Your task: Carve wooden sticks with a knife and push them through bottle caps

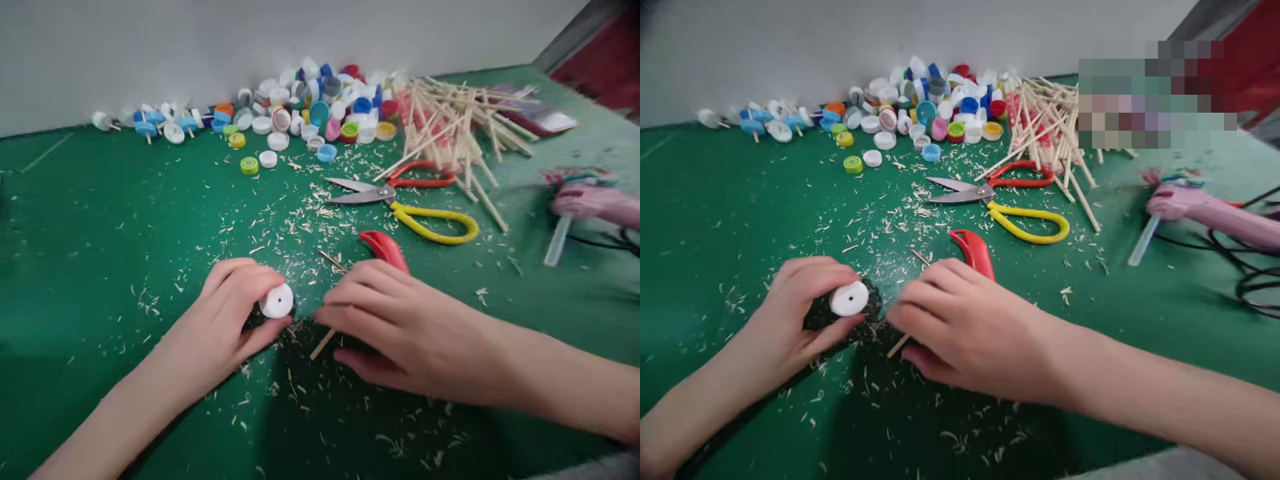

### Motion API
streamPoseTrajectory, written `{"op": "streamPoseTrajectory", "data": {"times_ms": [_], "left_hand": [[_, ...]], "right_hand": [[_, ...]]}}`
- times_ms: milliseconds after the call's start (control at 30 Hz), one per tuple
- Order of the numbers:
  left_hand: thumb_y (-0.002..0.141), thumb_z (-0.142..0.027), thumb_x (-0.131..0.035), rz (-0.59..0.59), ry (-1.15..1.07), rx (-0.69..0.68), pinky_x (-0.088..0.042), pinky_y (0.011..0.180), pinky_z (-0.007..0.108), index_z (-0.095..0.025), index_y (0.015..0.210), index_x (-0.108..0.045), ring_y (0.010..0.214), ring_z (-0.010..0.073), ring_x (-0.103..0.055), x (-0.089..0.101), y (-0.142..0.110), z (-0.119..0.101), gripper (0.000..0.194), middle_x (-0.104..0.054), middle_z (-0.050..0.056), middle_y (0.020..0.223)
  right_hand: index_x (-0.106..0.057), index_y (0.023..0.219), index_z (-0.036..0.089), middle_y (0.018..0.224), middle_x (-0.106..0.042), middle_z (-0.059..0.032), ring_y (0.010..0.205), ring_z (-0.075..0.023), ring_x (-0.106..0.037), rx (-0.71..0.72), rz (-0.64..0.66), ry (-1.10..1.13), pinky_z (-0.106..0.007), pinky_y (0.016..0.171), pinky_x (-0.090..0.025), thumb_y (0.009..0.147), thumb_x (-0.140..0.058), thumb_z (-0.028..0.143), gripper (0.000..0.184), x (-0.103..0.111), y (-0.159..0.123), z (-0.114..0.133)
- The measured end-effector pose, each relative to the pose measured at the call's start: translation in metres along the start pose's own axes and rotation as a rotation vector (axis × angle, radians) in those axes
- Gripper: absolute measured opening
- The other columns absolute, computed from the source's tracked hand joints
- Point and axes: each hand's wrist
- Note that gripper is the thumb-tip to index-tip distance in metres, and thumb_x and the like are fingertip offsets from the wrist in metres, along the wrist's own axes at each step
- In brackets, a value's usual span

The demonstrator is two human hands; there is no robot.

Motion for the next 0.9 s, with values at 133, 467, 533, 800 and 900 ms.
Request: {"op": "streamPoseTrajectory", "data": {"times_ms": [133,467,533,800,900], "left_hand": [[0.090,-0.032,-0.059,0.017,0.014,0.008,-0.047,0.088,0.035,-0.025,0.115,-0.052,0.106,0.0217,-0.055,0.001,-0.002,0.003,0.027,-0.065,0.004,0.105],[0.091,-0.032,-0.058,0.023,0.040,-0.042,-0.046,0.088,0.031,-0.022,0.116,-0.049,0.109,0.0203,-0.050,0.002,-0.001,-0.002,0.029,-0.064,0.004,0.107],[0.091,-0.032,-0.058,0.025,0.053,-0.051,-0.045,0.088,0.031,-0.021,0.116,-0.049,0.109,0.0201,-0.049,0.003,-0.001,-0.003,0.028,-0.063,0.005,0.107],[0.091,-0.031,-0.059,0.042,0.065,-0.061,-0.045,0.091,0.029,-0.019,0.114,-0.049,0.108,0.0185,-0.047,0.005,0.000,-0.005,0.028,-0.063,0.004,0.103],[0.091,-0.032,-0.059,0.070,0.044,-0.071,-0.046,0.092,0.030,-0.019,0.118,-0.049,0.111,0.0184,-0.048,0.005,0.000,-0.006,0.031,-0.064,0.005,0.107]], "right_hand": [[-0.061,0.110,0.017,0.108,-0.057,-0.0057,0.105,-0.0198,-0.046,0.070,0.098,-0.038,-0.039,0.095,-0.040,0.095,-0.046,0.019,0.021,-0.006,-0.008,-0.001],[-0.064,0.102,0.013,0.101,-0.058,-0.0080,0.105,-0.0225,-0.049,0.099,0.071,-0.195,-0.044,0.098,-0.041,0.094,-0.042,0.014,0.023,-0.006,-0.008,-0.002],[-0.064,0.102,0.015,0.100,-0.059,-0.0066,0.103,-0.0220,-0.050,0.127,0.054,-0.247,-0.046,0.099,-0.041,0.094,-0.044,0.013,0.022,-0.004,-0.008,-0.003],[-0.058,0.092,0.011,0.096,-0.059,-0.0065,0.092,-0.0170,-0.050,0.095,-0.069,-0.162,-0.039,0.092,-0.044,0.095,-0.041,0.013,0.018,0.001,-0.006,-0.003],[-0.054,0.094,0.013,0.095,-0.060,-0.0051,0.088,-0.0135,-0.051,0.008,-0.201,0.033,-0.029,0.082,-0.046,0.094,-0.043,0.011,0.011,0.007,-0.006,-0.001]]}}
Point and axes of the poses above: each hand's wrist, its own y-axis towards the middle knuckle, its own x-axis out of the back of the hand, z = x × y
